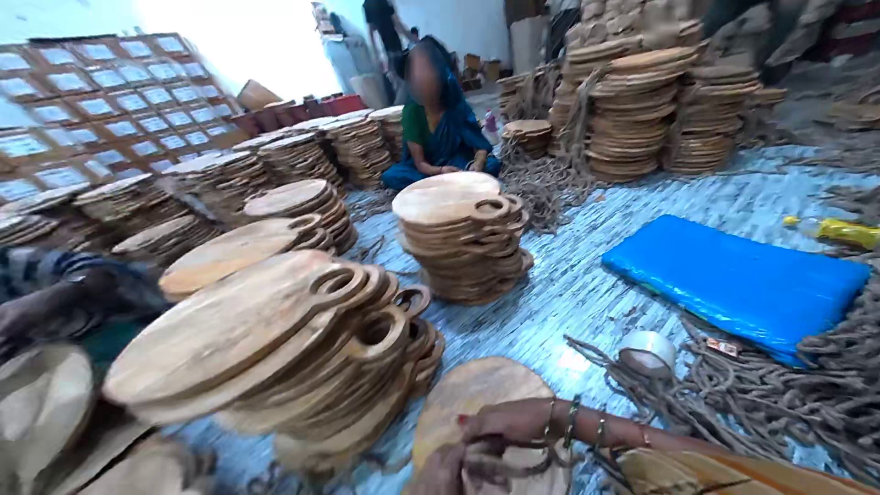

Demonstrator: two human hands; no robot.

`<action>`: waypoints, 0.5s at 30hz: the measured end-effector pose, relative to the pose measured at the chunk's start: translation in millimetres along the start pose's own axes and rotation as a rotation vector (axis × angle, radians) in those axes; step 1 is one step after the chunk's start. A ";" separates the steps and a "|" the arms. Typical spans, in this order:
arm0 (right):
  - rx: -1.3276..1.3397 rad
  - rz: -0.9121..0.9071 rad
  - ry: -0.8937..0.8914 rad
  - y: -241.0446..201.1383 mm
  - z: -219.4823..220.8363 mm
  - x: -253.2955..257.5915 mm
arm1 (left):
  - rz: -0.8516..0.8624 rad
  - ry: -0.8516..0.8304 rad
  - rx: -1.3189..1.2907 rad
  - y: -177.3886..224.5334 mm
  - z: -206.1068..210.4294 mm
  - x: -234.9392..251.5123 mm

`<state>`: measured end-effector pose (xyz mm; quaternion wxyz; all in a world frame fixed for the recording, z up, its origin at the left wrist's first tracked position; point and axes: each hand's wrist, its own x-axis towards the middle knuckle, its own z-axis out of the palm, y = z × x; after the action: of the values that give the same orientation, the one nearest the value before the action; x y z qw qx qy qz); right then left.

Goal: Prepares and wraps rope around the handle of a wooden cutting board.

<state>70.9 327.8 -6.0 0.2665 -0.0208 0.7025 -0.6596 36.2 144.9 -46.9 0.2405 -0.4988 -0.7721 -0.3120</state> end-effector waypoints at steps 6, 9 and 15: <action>0.253 -0.019 -0.227 22.7 -6.3 -19.6 | -0.112 0.163 0.001 8.0 5.3 -1.2; 0.373 -0.087 -0.162 21.4 -3.9 -24.7 | -0.286 0.213 -0.141 11.9 10.0 -2.6; 0.462 -0.197 -0.193 23.2 10.9 -8.8 | -0.684 0.292 -0.713 19.5 17.7 -4.5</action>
<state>90.3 324.1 -24.5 0.2647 -0.0906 0.4992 -0.8201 54.8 160.9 -57.5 0.0448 -0.2199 -0.6951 -0.6830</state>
